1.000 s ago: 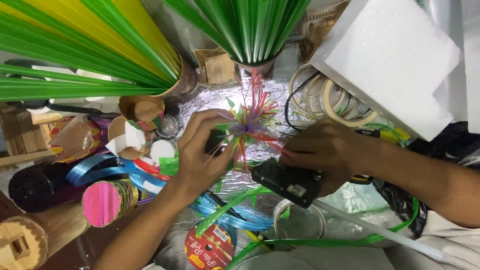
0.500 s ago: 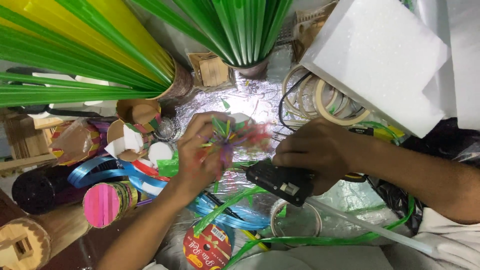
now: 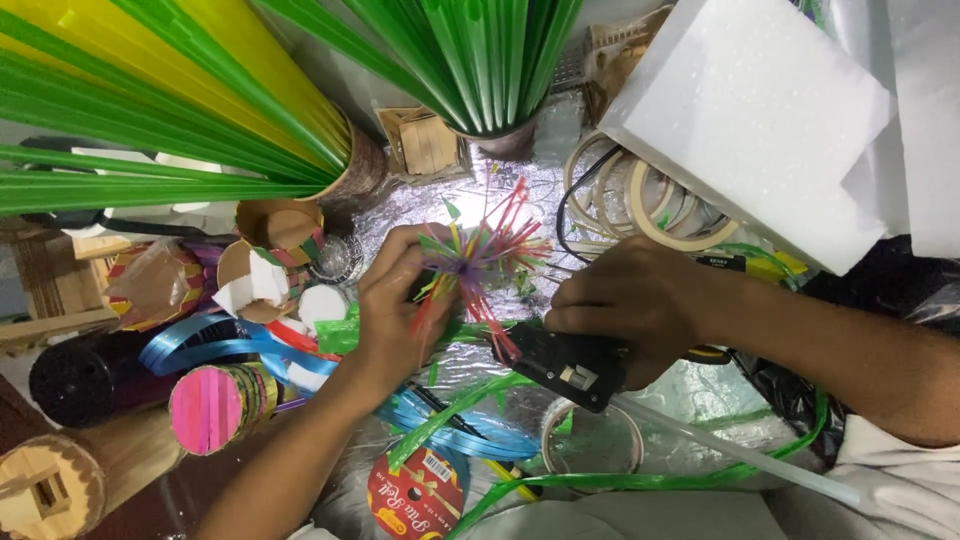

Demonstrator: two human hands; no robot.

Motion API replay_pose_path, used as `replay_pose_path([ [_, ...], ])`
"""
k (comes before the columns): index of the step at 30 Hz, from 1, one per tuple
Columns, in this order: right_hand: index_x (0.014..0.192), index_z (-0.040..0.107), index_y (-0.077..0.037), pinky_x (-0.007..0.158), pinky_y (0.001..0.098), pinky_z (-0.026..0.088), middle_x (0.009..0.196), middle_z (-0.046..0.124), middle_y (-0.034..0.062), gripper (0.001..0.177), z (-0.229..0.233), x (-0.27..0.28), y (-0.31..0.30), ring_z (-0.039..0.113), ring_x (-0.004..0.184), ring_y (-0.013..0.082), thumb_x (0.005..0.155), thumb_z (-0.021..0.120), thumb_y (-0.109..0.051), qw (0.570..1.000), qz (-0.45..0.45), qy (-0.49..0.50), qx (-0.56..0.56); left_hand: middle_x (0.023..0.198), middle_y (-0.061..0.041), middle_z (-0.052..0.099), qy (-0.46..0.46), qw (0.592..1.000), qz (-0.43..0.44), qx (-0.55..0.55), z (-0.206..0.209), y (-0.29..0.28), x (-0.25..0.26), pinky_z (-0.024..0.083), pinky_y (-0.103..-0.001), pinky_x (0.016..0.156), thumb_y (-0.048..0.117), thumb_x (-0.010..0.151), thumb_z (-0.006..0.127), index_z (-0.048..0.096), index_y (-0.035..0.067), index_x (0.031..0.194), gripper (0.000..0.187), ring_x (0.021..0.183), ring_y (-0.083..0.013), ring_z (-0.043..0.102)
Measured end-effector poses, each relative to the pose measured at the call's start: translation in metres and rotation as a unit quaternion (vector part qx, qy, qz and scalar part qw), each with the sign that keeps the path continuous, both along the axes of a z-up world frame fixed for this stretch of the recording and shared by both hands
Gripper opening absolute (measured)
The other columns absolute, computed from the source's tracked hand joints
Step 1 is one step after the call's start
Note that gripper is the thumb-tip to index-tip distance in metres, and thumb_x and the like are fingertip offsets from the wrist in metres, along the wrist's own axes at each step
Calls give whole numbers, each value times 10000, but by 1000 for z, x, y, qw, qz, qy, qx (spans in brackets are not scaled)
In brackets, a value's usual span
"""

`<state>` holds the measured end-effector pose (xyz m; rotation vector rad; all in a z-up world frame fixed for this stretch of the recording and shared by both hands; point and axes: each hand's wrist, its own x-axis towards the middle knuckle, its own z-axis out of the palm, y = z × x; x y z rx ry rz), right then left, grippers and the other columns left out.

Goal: Cutting small green strips and using a hot glue gun to attach them to a central decorative base.

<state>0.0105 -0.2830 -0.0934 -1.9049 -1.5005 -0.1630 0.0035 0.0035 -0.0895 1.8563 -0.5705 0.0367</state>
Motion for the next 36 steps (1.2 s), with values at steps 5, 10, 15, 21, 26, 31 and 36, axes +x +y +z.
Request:
replay_pose_path([
  [5, 1125, 634, -116, 479, 412, 503, 975, 684, 10, 457, 3, 0, 1, 642, 634, 211, 847, 707, -471, 1000, -10, -1, 10, 1185, -169, 621, -57, 998, 19, 34, -10, 1, 1, 582, -406, 1005, -41, 900, 710, 628, -27, 1198, 310, 1120, -297, 651],
  [10, 1116, 625, -105, 481, 408, 494, 983, 679, 25, 421, 8, 1, 2, 638, 637, 219, 881, 668, -451, 1000, -3, 6, 12, 1373, -201, 524, -55, 995, -18, 75, 15, 1, 3, 491, -451, 1125, 188, 903, 654, 553, -37, 1330, 493, 1305, -332, 554],
  [15, 1147, 614, -100, 492, 414, 501, 992, 668, 53, 431, 7, 0, 4, 674, 698, 228, 891, 650, -445, 1000, 11, -1, 6, 1356, -174, 644, -43, 983, -52, 169, 4, 6, 3, 482, -450, 1097, 238, 916, 805, 473, 60, 1464, 665, 1272, -345, 626],
  [21, 886, 745, -97, 486, 344, 505, 781, 634, 57, 433, -2, -5, 1, 614, 538, 228, 984, 456, -405, 992, -42, -25, 115, 1078, -178, 732, -13, 997, 57, 44, -5, 26, -4, 577, -467, 851, 405, 851, 790, 601, 42, 1208, 543, 990, -366, 741],
  [26, 839, 756, -97, 421, 332, 448, 654, 541, 28, 388, 0, -7, 7, 505, 438, 200, 1020, 494, -319, 984, -88, -16, 151, 962, -153, 730, -52, 996, 72, -4, -13, 43, -9, 570, -373, 782, 429, 815, 792, 619, -1, 1170, 584, 831, -228, 699],
  [31, 1086, 699, -56, 542, 445, 548, 704, 631, 99, 339, 23, -16, 17, 663, 615, 334, 809, 744, -246, 970, -216, 92, 67, 913, -166, 711, -177, 981, 81, 4, 3, 46, -12, 588, -357, 744, 488, 724, 854, 652, -27, 1076, 655, 772, -300, 734],
  [36, 1174, 647, -4, 677, 469, 581, 875, 657, 157, 518, 32, -9, 41, 684, 793, 352, 686, 749, -144, 948, -307, -26, -81, 977, -178, 699, -221, 973, 69, -23, -9, 76, -32, 587, -352, 814, 450, 699, 876, 623, -51, 1109, 695, 849, -246, 714],
])
